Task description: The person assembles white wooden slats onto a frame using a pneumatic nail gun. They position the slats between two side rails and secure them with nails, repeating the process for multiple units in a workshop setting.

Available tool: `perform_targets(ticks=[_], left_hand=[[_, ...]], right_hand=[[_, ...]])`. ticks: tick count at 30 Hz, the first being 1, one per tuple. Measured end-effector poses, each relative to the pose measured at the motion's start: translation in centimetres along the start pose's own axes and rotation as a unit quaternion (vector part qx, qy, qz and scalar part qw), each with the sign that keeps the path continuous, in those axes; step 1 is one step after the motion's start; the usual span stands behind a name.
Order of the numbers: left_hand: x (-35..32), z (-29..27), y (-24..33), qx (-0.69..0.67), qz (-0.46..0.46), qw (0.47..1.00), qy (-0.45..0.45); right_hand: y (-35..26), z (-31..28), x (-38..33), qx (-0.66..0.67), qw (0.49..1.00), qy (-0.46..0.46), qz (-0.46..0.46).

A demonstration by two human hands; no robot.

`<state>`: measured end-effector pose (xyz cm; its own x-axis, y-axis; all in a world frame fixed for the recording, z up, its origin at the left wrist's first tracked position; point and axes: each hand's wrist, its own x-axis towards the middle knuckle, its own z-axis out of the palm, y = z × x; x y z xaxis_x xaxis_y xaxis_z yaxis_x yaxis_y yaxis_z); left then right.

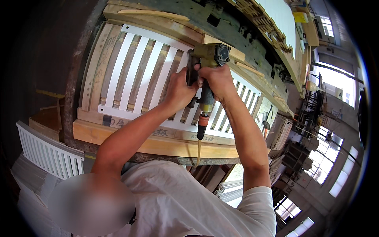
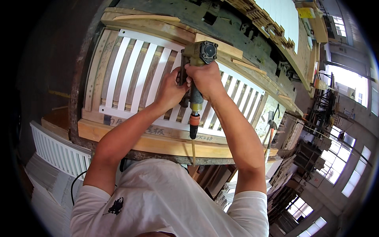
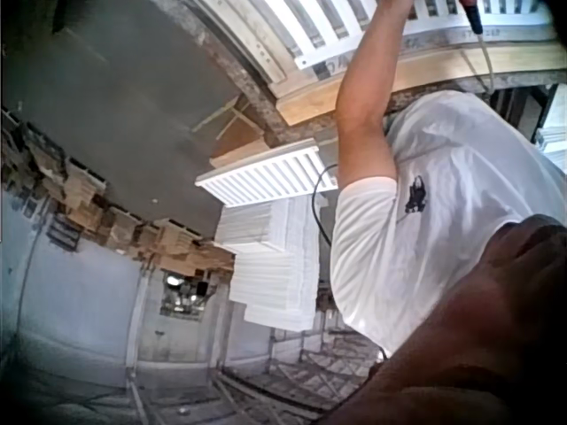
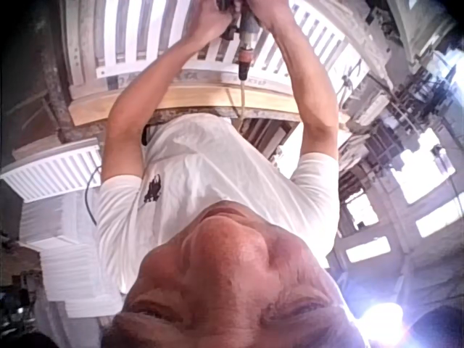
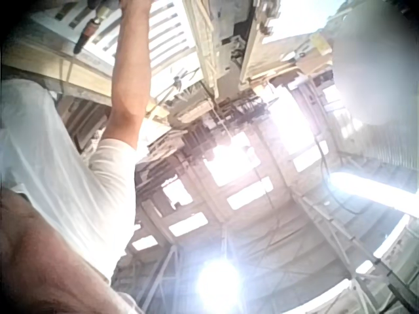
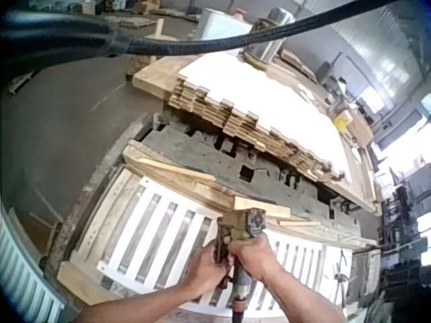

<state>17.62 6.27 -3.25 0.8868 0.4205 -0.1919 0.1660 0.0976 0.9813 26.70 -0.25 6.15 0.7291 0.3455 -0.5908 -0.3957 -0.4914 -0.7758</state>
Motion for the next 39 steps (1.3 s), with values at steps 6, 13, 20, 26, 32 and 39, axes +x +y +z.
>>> perform_targets(ticks=[6, 13, 20, 26, 32, 39], left_hand=[[0.4, -0.9, -0.8, 0.033, 0.003, 0.999, -0.002], [0.3, -2.6, 0.7, -0.001, 0.039, 0.998, 0.054], [0.3, -2.5, 0.4, -0.02, 0.042, 0.997, 0.057], [0.3, -2.8, 0.2, -0.028, 0.036, 0.997, 0.058], [0.7, -3.4, -1.6, -0.001, 0.042, 0.997, 0.07], [0.9, -5.3, 0.0, 0.069, 0.055, 0.99, 0.109]], right_hand=[[-0.7, 1.0, 0.0, 0.001, 1.0, -0.002, 0.003], [-0.8, 2.4, 1.1, 0.03, 0.998, -0.053, -0.014], [-1.0, 2.8, 1.1, -0.007, 0.999, -0.047, -0.008], [-1.5, 3.0, 1.1, -0.035, 0.998, -0.047, -0.007], [-2.7, 4.4, 0.9, -0.044, 0.997, -0.065, -0.015], [-2.5, 5.2, 2.6, -0.02, 0.994, -0.102, -0.031]])
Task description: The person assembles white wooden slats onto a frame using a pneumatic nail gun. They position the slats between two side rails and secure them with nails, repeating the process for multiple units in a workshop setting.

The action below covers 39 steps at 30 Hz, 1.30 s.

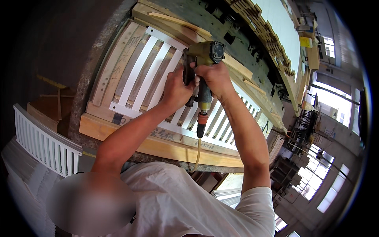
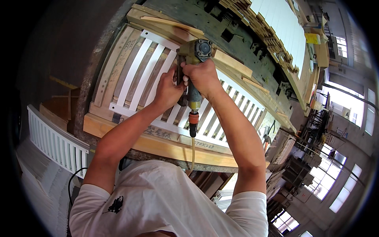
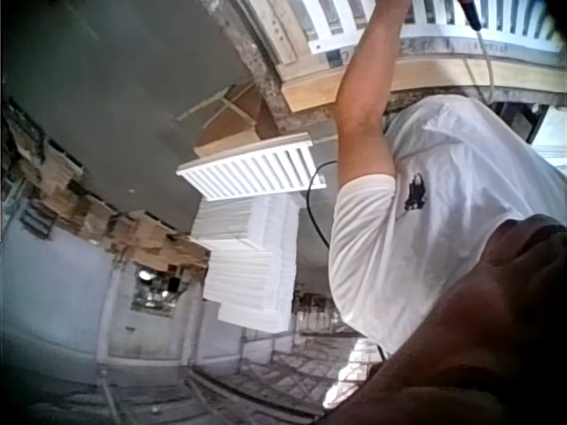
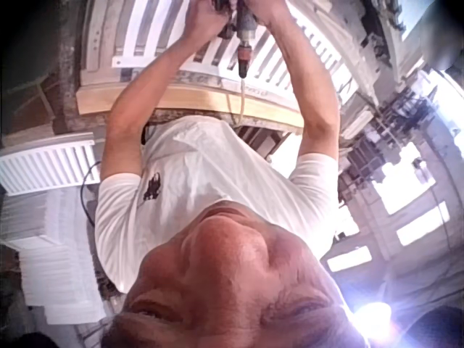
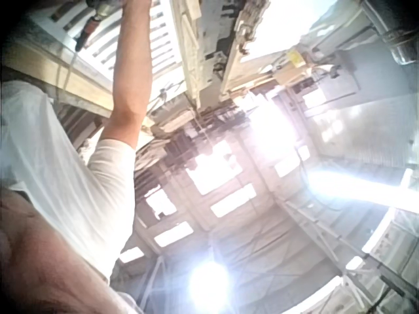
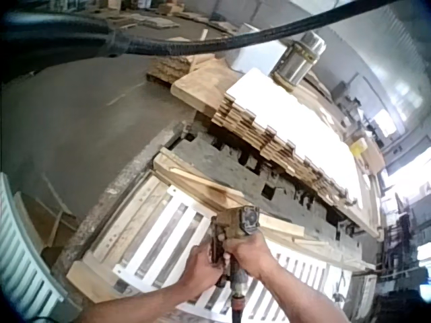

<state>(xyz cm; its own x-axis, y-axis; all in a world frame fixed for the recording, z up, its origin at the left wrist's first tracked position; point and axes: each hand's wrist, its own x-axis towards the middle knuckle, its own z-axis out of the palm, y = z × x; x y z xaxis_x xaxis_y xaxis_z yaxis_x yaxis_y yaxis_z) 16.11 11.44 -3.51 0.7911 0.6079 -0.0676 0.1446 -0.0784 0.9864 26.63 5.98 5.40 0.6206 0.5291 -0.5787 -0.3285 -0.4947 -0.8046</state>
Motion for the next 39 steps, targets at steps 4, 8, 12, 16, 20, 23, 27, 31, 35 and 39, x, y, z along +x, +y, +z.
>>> perform_targets(ticks=[4, 8, 12, 16, 20, 23, 27, 31, 35, 39], left_hand=[[0.0, -0.1, -0.1, -0.032, -0.01, 0.999, 0.006], [-0.2, 0.0, -0.1, -0.029, -0.017, 0.999, 0.024], [-0.4, 0.0, 0.4, -0.024, -0.022, 0.999, 0.032], [-0.1, -0.8, 0.7, -0.058, -0.033, 0.998, 0.006], [0.2, -1.6, 1.2, -0.009, -0.029, 1.0, 0.003], [0.8, -2.0, -0.1, -0.023, 0.0, 0.999, 0.038], [1.2, -2.9, -0.1, -0.055, -0.004, 0.997, 0.05], [1.4, -2.9, -0.3, -0.04, -0.003, 0.998, 0.058], [1.2, -3.1, 0.3, -0.031, -0.012, 0.998, 0.06], [1.2, -3.4, 0.2, -0.035, -0.023, 0.998, 0.053]], right_hand=[[-0.3, 0.4, 0.1, -0.011, 1.0, 0.002, -0.001], [-1.2, 1.0, -0.2, -0.051, 0.999, 0.012, 0.01], [-0.7, 1.0, 0.0, -0.037, 0.999, 0.016, 0.001], [-0.6, 1.1, 0.3, -0.029, 1.0, 0.006, -0.004], [-1.1, 1.7, 0.1, -0.018, 1.0, 0.004, -0.016], [-1.9, 2.4, 0.7, -0.004, 1.0, -0.013, -0.003], [-3.0, 3.3, 1.2, -0.06, 0.998, -0.018, 0.001], [-3.1, 3.6, 1.4, -0.052, 0.998, -0.029, 0.002], [-2.7, 3.6, 1.7, -0.039, 0.999, -0.035, -0.001], [-3.5, 4.2, 1.2, -0.092, 0.996, -0.014, 0.0]])
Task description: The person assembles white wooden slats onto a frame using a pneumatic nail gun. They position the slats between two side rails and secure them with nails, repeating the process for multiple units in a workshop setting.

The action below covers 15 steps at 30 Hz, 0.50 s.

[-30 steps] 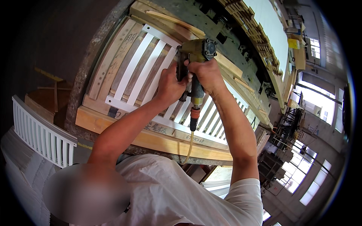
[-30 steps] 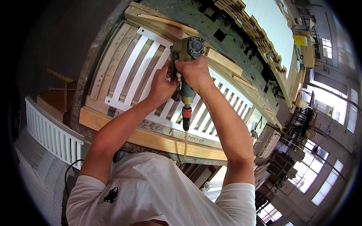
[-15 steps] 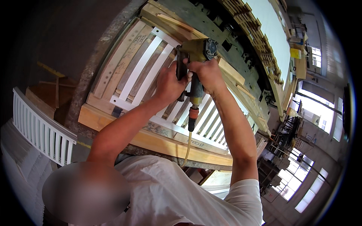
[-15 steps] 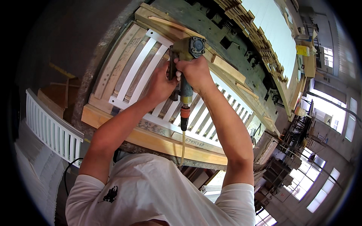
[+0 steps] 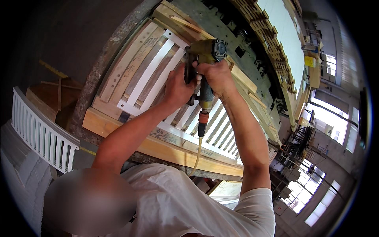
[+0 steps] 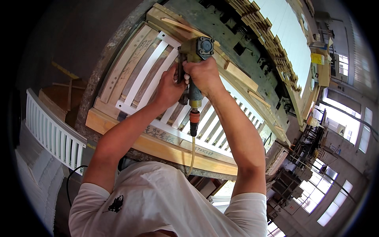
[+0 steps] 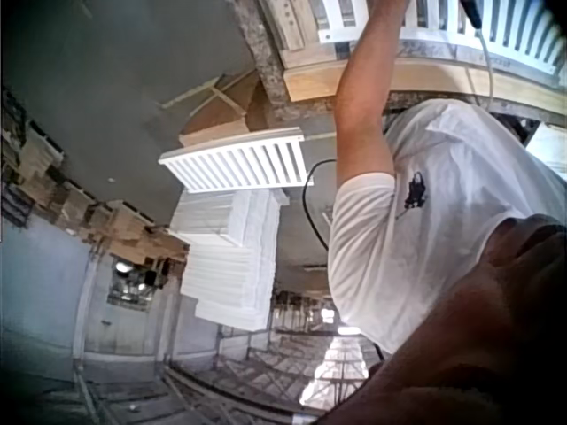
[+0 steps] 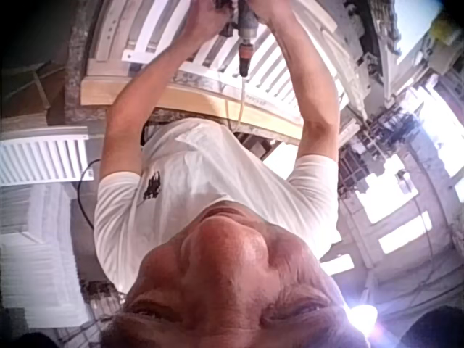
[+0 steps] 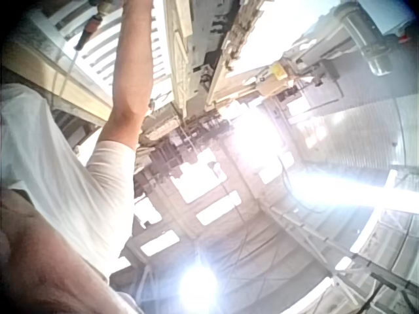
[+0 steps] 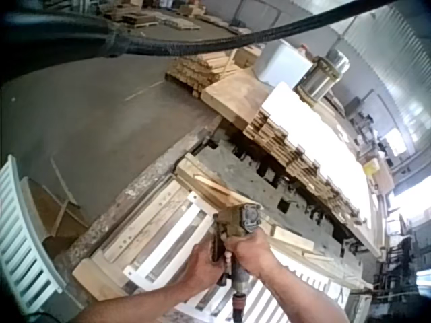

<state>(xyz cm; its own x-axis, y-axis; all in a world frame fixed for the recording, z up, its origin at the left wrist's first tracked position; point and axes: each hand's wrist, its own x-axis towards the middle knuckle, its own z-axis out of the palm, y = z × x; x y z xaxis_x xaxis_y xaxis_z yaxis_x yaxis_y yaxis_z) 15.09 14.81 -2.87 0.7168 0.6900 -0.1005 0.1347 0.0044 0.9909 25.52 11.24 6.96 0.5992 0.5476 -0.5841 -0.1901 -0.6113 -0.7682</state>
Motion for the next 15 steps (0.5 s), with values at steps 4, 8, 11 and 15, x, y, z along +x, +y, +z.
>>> perform_targets(ticks=[4, 8, 11, 15], left_hand=[[0.0, 0.1, -0.2, -0.019, 0.009, 1.0, 0.001], [-0.1, 0.1, -0.7, -0.08, -0.007, 0.997, 0.0], [0.4, -0.6, 0.0, -0.004, -0.008, 1.0, -0.008], [0.7, -2.1, 1.0, 0.001, -0.036, 0.999, -0.011]], right_hand=[[0.3, 0.0, 0.2, 0.024, 1.0, 0.002, 0.001], [-0.5, 0.4, 0.0, -0.027, 1.0, -0.001, -0.004], [-0.2, 0.7, 0.2, 0.019, 1.0, -0.003, -0.013], [-1.0, 1.3, 1.0, 0.025, 0.999, -0.035, -0.026]])
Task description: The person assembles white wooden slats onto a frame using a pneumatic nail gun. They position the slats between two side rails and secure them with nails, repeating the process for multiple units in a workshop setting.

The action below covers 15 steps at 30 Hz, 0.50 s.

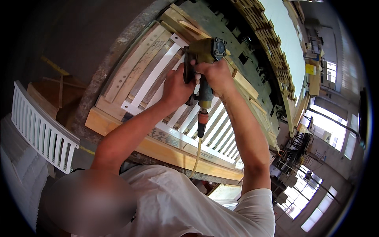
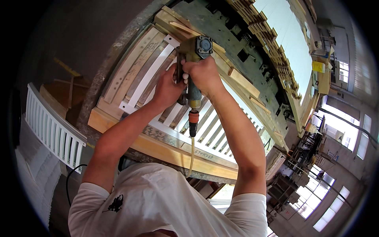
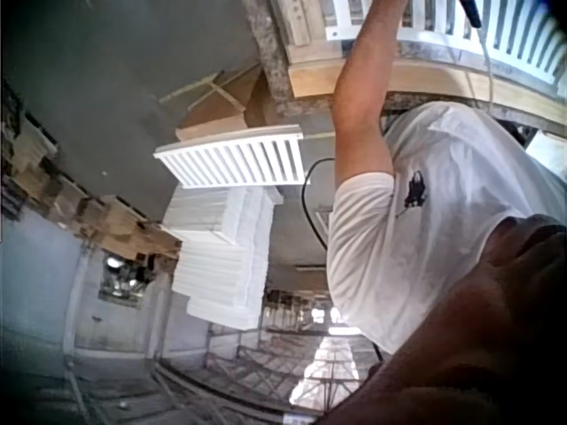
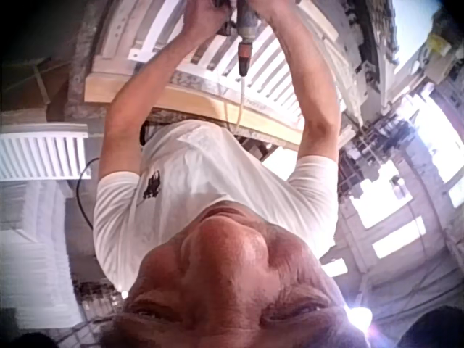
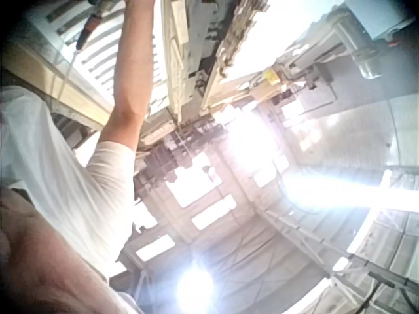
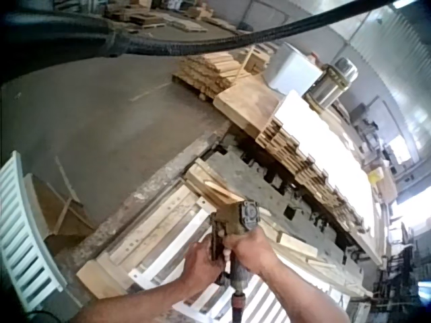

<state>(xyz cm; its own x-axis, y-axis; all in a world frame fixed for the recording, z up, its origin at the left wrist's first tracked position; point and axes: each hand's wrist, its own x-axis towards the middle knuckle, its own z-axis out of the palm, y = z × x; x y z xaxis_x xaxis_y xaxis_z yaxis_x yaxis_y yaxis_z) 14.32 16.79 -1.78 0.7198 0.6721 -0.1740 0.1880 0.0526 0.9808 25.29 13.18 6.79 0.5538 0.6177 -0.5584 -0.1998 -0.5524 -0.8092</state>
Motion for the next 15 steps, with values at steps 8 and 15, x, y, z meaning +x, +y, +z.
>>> perform_targets(ticks=[8, 15], left_hand=[[0.7, -0.3, -1.1, -0.027, 0.031, 0.997, 0.062], [0.8, -0.4, -1.3, -0.016, 0.045, 0.997, 0.068]], right_hand=[[-0.7, 0.8, 1.0, -0.026, 0.999, -0.018, -0.007], [-0.5, 1.2, 1.3, 0.003, 1.0, 0.007, 0.001]])
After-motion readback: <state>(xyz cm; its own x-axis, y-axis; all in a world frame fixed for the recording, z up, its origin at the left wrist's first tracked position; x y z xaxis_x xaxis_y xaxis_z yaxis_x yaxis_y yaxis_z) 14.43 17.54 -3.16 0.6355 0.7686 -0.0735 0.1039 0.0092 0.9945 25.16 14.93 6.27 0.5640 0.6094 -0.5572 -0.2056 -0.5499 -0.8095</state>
